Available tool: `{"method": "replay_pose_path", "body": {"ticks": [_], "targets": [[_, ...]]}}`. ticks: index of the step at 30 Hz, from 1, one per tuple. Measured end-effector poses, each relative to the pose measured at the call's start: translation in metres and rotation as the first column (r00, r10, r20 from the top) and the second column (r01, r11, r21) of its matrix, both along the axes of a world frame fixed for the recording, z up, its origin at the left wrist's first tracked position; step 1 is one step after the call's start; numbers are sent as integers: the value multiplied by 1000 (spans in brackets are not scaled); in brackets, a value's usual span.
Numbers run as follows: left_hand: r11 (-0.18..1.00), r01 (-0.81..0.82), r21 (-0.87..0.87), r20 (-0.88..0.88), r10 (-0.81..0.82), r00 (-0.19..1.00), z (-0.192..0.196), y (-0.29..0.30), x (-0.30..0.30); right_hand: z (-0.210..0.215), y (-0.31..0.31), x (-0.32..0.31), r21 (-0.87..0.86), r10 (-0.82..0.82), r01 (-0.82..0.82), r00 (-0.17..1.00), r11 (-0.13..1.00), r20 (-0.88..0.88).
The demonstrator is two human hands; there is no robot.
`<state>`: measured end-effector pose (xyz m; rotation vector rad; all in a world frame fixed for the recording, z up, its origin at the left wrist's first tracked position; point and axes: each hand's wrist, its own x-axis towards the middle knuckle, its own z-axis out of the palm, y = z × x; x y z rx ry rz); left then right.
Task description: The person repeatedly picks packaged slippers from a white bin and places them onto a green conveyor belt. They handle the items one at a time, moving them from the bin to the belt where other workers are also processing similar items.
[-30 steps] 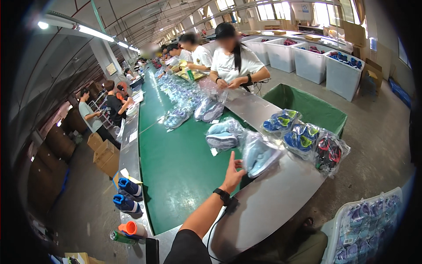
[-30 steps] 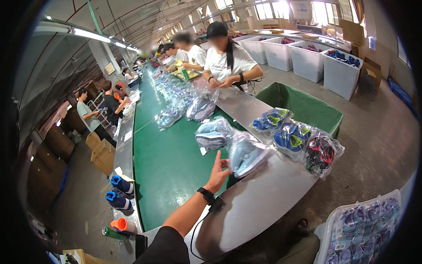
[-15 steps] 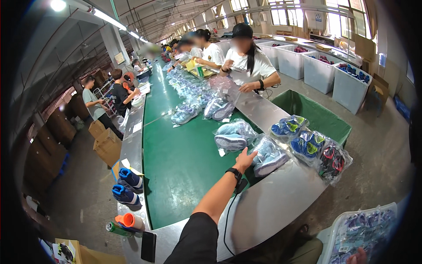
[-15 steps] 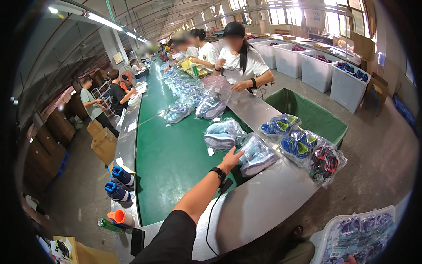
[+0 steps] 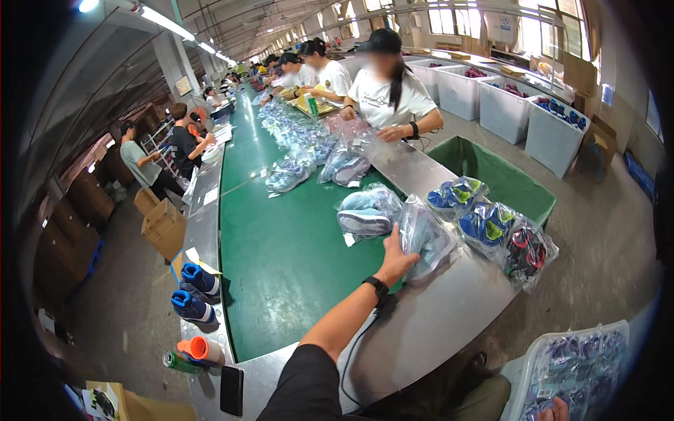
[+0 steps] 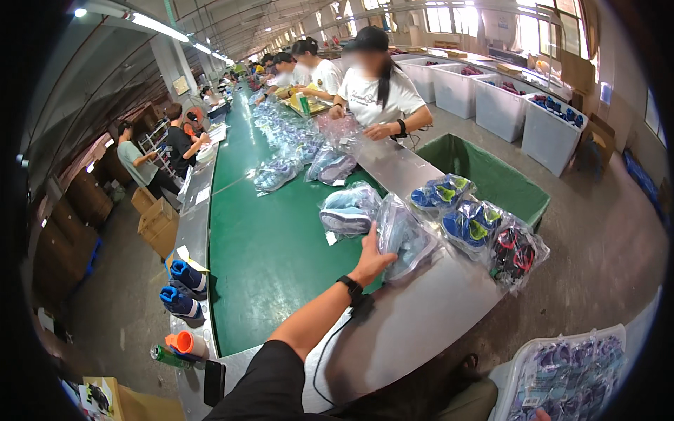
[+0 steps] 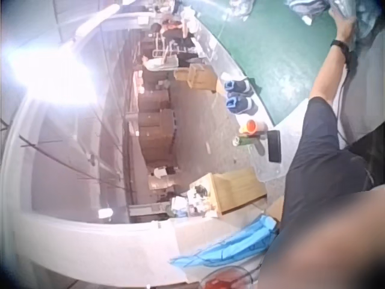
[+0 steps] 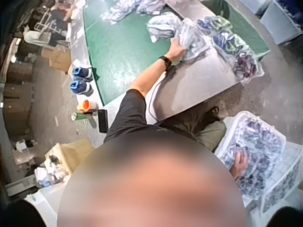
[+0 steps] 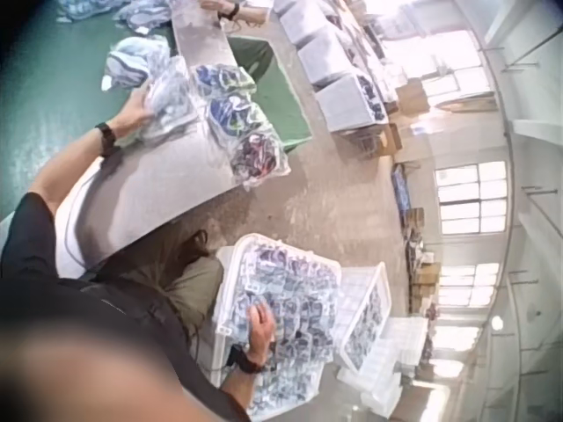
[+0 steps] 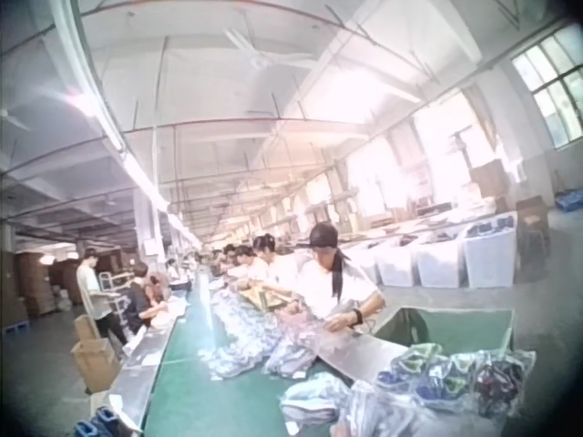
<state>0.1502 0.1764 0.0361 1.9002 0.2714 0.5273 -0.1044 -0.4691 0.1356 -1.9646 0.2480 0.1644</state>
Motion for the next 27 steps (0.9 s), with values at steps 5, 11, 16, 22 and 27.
{"method": "replay_pose_path", "body": {"ticks": [5,11,16,22,27], "targets": [[615,223,756,97,-443,891,27,-23,-86,-10,38,22,123,-28,8,987,992,159],[673,121,730,-43,-132,990,31,6,-149,3,76,20,39,136,-145,976,989,172],[969,51,-241,-409,-148,900,39,-9,-173,15,97,29,71,220,-237,957,969,187],[912,48,-407,-300,-184,936,46,-98,-169,8,111,35,116,301,-320,941,940,156],[904,-36,-427,-144,-29,989,30,-126,-109,2,121,29,84,359,-383,910,920,208]]}}
